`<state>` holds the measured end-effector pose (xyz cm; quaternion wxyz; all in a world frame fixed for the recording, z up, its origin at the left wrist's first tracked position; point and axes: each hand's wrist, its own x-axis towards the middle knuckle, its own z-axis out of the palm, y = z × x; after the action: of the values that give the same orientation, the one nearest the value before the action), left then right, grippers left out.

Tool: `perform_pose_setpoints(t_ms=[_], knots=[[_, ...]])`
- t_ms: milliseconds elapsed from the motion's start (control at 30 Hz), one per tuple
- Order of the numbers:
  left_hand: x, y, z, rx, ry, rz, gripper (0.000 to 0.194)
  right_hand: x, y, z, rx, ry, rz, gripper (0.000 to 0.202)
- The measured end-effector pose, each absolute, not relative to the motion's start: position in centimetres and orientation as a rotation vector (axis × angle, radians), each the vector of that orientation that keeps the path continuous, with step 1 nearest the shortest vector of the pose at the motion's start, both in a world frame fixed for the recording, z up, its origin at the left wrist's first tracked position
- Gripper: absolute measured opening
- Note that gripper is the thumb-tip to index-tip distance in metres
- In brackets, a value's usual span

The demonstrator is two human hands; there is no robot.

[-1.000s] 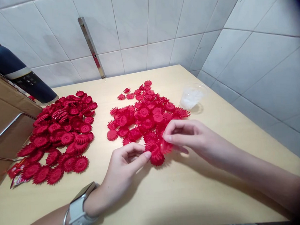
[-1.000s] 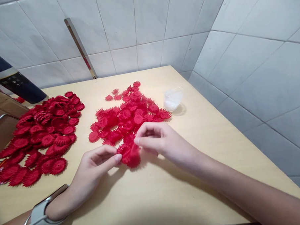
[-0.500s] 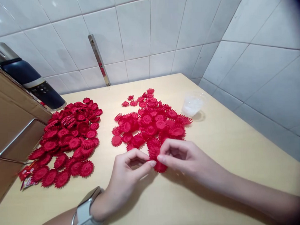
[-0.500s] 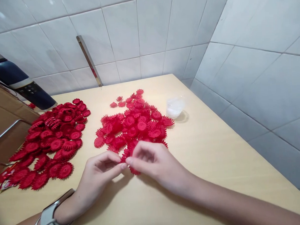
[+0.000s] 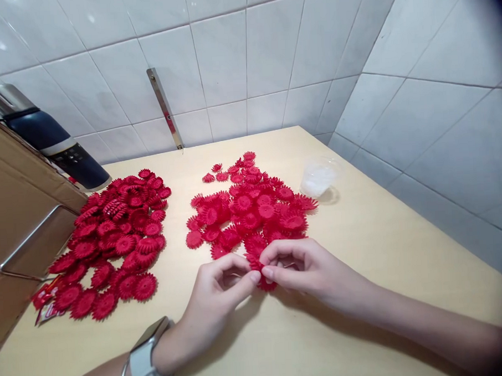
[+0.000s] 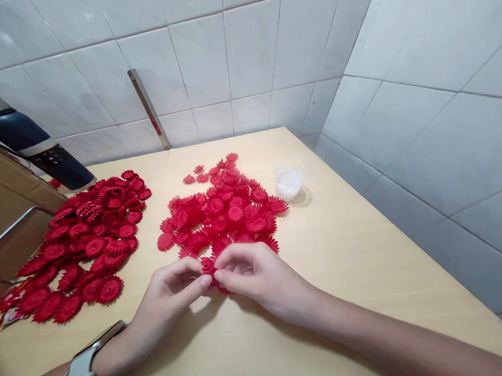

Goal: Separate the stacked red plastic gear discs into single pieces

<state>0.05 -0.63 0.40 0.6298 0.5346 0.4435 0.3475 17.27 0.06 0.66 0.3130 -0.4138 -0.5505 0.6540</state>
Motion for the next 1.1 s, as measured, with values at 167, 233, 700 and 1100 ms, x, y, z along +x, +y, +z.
perform_pose_setpoints(t_ms=[167,233,700,1100], knots=[[0.1,-0.3,0.3,1.176,1.058,0.808,0.008,17.3,0.3,1.0,-1.119,-1.364,1.773,0.011],[0.0,-0.2,0.2,1.151,1.067,0.819,0.008,17.4,0.5,1.2,-1.121,-1.338,1.765,0.011],[0.1,-0.4,0.4,1.048,1.105,0.873,0.012,19.0,1.7,1.5,-1.27,-1.204,1.304,0.015],[0.1,-0.2,0.4,1.156,1.065,0.798,0.007,17.7,0.0,1.1,-1.136,-1.712,1.495,0.015]])
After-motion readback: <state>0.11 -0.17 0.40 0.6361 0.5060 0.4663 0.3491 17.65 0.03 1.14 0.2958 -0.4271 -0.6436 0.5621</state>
